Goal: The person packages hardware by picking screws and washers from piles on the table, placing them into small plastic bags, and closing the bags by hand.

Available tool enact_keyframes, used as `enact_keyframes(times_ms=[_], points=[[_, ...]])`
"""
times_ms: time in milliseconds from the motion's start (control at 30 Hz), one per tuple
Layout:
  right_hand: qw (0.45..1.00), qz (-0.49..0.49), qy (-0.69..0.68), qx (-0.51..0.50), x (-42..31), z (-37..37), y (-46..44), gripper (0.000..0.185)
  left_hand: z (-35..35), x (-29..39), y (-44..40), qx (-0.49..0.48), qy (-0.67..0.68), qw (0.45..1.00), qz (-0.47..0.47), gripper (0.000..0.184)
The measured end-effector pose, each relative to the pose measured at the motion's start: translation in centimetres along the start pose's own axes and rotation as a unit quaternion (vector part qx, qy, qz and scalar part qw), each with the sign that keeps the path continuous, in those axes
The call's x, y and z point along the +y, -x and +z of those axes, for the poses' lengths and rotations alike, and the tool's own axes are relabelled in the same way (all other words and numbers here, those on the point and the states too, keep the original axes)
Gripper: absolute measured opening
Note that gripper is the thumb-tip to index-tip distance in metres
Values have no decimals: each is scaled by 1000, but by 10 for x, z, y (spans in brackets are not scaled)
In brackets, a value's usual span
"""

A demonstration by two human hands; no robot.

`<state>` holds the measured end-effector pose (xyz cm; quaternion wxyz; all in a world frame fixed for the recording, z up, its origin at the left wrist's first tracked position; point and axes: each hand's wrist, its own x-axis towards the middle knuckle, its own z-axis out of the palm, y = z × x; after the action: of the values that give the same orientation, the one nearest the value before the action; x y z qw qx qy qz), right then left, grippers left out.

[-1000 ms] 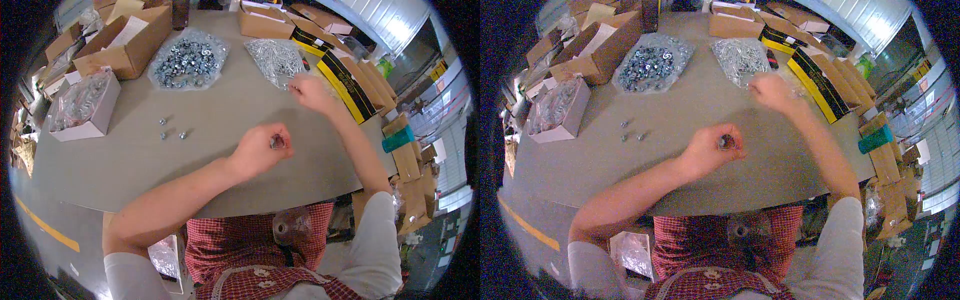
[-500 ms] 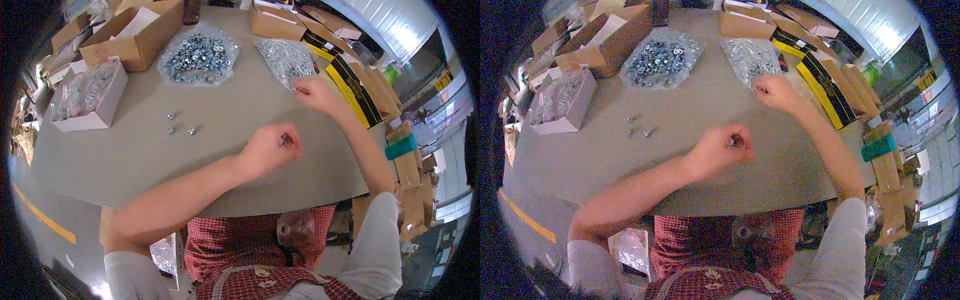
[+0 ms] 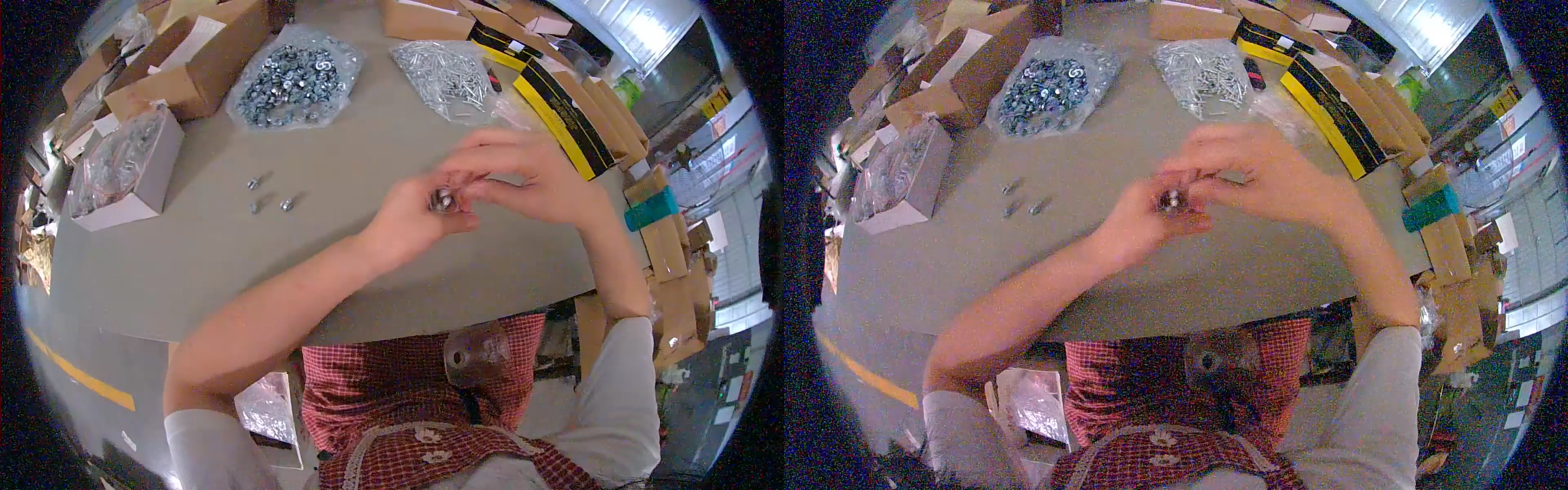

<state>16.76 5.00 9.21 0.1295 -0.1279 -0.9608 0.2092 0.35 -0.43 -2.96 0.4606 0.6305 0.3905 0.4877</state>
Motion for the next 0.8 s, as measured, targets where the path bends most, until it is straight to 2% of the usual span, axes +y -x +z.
enact_keyframes(times_ms=[33, 133, 233, 333, 433, 533, 667, 733, 800], points=[[999, 12, -33, 15, -1, 1, 1, 27, -1, -1, 0, -10, -9, 1000, -4, 23], [997, -52, 28, 54, 0, -5, 4, 25, -3, -5, -1, -33, 4, 999, -13, 23], [981, -108, 157, 21, 5, 19, 9, 18, -4, -14, -4, -56, 1, 998, 1, 23], [992, -52, 87, 76, 11, 31, 17, 12, -4, 4, 0, -48, 23, 998, -19, 18], [985, 79, 59, 140, 10, 34, 28, 13, -14, 8, -3, -3, -8, 999, -33, 16], [975, 176, -12, 136, 17, 40, 39, 15, -19, 9, -6, 31, -32, 997, -58, 14], [956, 234, -49, 168, 19, 49, 45, 19, -16, 5, -6, 63, 28, 996, -59, 11], [944, 260, -76, 191, 14, 55, 42, 20, -16, 1, -7, 72, -17, 997, -25, 9], [955, 207, -67, 201, 14, 63, 36, 20, -16, 2, -7, 72, -74, 995, -2, 7]])
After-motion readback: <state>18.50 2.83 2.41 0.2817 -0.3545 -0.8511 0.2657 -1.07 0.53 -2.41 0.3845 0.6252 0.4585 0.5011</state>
